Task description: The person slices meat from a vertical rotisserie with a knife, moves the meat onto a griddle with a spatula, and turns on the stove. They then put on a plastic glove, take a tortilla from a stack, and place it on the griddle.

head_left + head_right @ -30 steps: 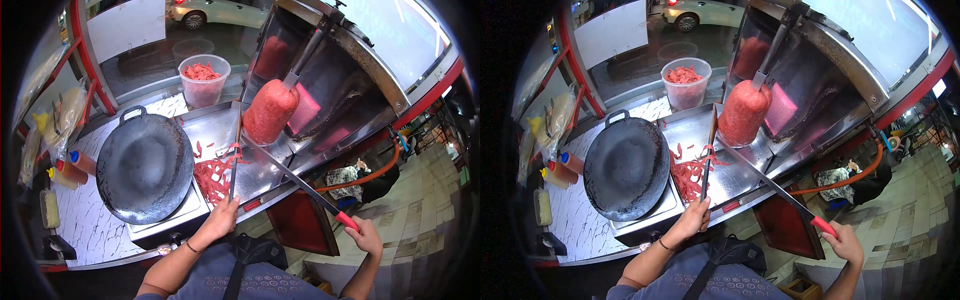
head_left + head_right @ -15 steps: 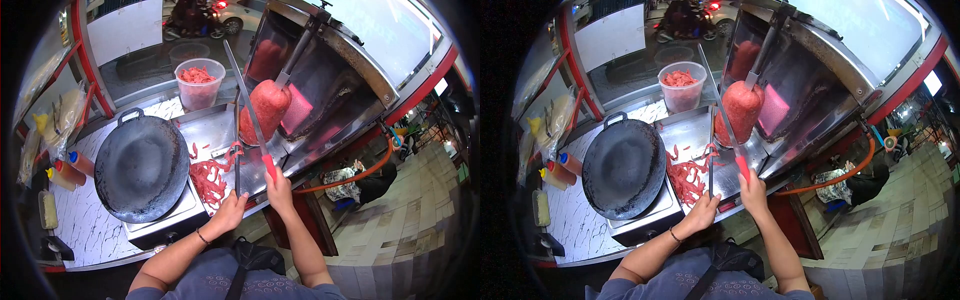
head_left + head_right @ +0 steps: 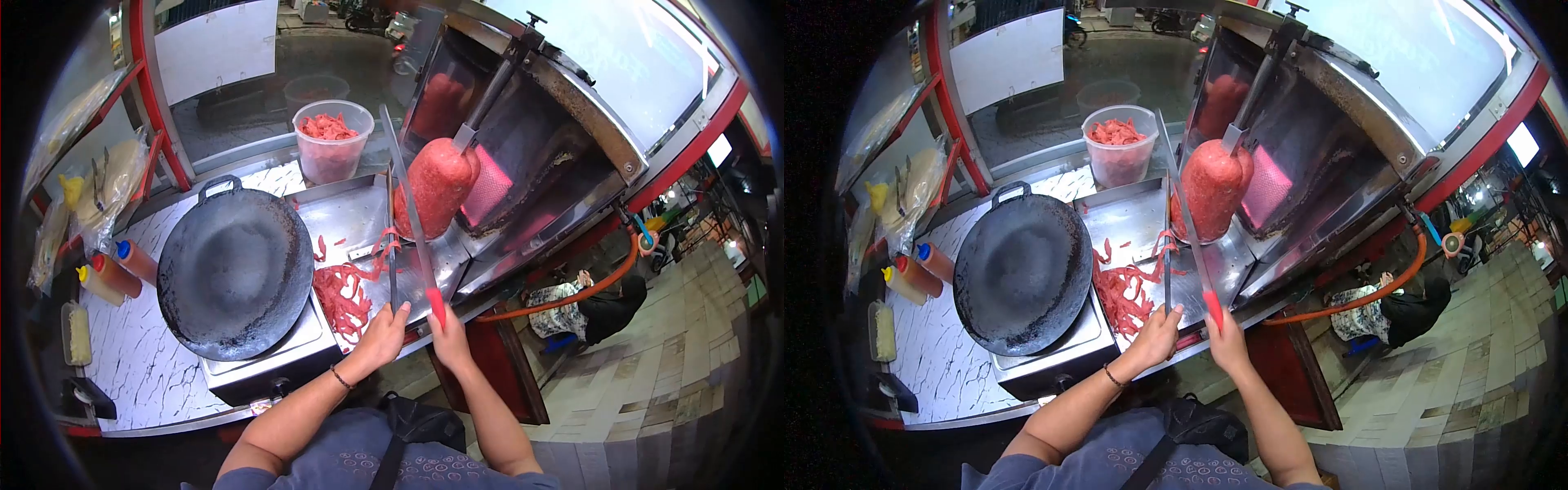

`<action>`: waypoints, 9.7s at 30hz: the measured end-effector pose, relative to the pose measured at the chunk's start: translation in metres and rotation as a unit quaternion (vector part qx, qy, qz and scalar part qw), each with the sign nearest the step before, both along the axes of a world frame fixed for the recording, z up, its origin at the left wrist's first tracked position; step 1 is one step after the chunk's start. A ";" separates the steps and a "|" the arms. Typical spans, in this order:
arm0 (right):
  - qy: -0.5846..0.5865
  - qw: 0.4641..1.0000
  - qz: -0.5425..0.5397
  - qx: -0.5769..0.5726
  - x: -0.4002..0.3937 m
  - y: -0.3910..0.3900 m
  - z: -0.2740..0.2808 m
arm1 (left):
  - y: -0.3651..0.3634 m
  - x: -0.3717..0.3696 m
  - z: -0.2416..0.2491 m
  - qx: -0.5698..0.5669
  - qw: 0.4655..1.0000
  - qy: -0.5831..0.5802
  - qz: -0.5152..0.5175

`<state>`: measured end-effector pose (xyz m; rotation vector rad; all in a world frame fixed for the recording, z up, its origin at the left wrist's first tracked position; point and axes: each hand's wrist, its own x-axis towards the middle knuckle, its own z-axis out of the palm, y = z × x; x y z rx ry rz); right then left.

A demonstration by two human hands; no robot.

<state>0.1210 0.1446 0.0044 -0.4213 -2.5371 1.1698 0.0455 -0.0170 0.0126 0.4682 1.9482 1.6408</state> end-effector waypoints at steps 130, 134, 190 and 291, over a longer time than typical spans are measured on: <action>-0.314 0.913 -0.024 0.258 0.160 0.064 0.193 | -0.034 -0.029 0.016 0.261 0.858 -0.437 -0.071; -0.306 0.918 -0.013 0.250 0.157 0.069 0.198 | -0.038 -0.030 0.019 0.198 0.900 -0.383 -0.063; -0.046 0.941 0.065 -0.328 0.145 0.084 0.102 | -0.130 -0.053 0.122 -0.111 0.965 -0.193 -0.139; 0.047 0.936 0.061 -0.342 0.108 -0.013 0.047 | -0.095 -0.009 0.075 -0.152 0.976 0.152 -0.019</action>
